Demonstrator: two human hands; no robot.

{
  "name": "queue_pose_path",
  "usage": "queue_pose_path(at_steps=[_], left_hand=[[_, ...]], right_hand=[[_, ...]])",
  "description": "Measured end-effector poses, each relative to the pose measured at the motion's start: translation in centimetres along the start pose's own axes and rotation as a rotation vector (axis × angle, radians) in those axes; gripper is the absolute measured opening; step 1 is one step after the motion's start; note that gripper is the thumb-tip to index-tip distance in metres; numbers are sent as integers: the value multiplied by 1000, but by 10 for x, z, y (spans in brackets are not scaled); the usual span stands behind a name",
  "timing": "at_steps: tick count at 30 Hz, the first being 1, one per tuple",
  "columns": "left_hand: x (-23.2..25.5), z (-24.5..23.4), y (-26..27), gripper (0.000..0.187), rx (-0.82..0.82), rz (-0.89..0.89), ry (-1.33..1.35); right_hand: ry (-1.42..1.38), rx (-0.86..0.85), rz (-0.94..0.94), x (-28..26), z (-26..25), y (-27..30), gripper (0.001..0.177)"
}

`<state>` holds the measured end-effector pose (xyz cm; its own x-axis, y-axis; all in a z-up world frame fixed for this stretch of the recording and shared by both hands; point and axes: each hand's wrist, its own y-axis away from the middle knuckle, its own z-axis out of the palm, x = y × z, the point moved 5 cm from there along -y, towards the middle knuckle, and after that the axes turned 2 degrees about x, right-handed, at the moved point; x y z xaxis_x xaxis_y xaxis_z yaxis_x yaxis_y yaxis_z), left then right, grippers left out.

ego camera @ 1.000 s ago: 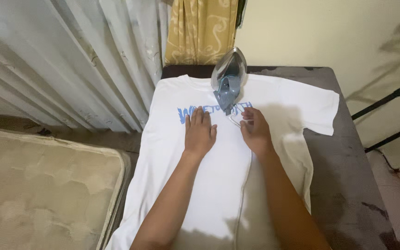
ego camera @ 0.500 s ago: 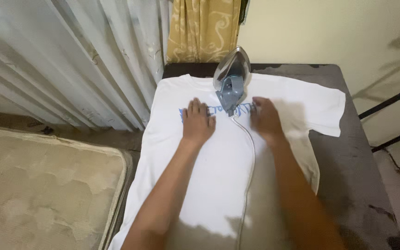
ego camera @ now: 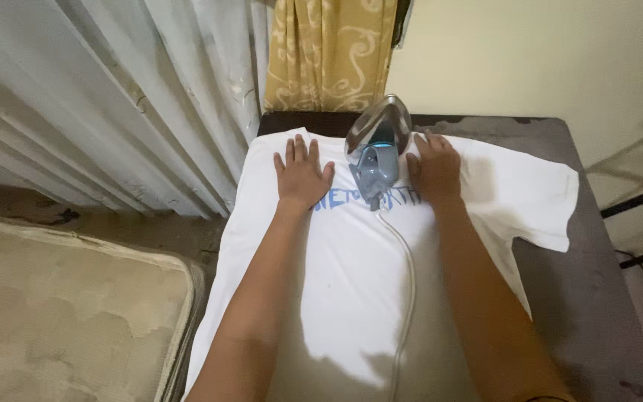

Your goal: The person irons a white t-shirt laid flat on a table. They use a handheld iron to smooth the front and sleeves, moving the iron back and forth while holding the fabric with the other hand.

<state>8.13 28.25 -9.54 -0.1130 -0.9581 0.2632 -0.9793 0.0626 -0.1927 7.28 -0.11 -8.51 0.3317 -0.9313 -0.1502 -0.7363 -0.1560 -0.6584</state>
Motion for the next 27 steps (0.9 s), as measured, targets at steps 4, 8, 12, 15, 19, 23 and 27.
queue_pose_path(at_steps=[4,8,12,15,19,23,27], left_hand=[[-1,0,-6,78,-14,-3,8],[1,-1,-14,78,-33,2,-11],[3,-1,-17,79,-50,-9,-51],[4,-3,-18,79,-36,-6,-15],[4,-5,-23,79,-37,-36,-11],[4,-3,-30,78,-23,-39,-8],[0,4,-30,77,22,0,12]], right_hand=[[76,-24,76,3,-3,-9,45],[38,46,168,16,-1,-16,30],[13,-18,332,41,14,-19,13],[0,183,288,51,13,-21,8],[-22,190,351,62,21,-24,10],[-2,229,330,63,18,-31,11],[-64,202,294,56,13,-27,6]])
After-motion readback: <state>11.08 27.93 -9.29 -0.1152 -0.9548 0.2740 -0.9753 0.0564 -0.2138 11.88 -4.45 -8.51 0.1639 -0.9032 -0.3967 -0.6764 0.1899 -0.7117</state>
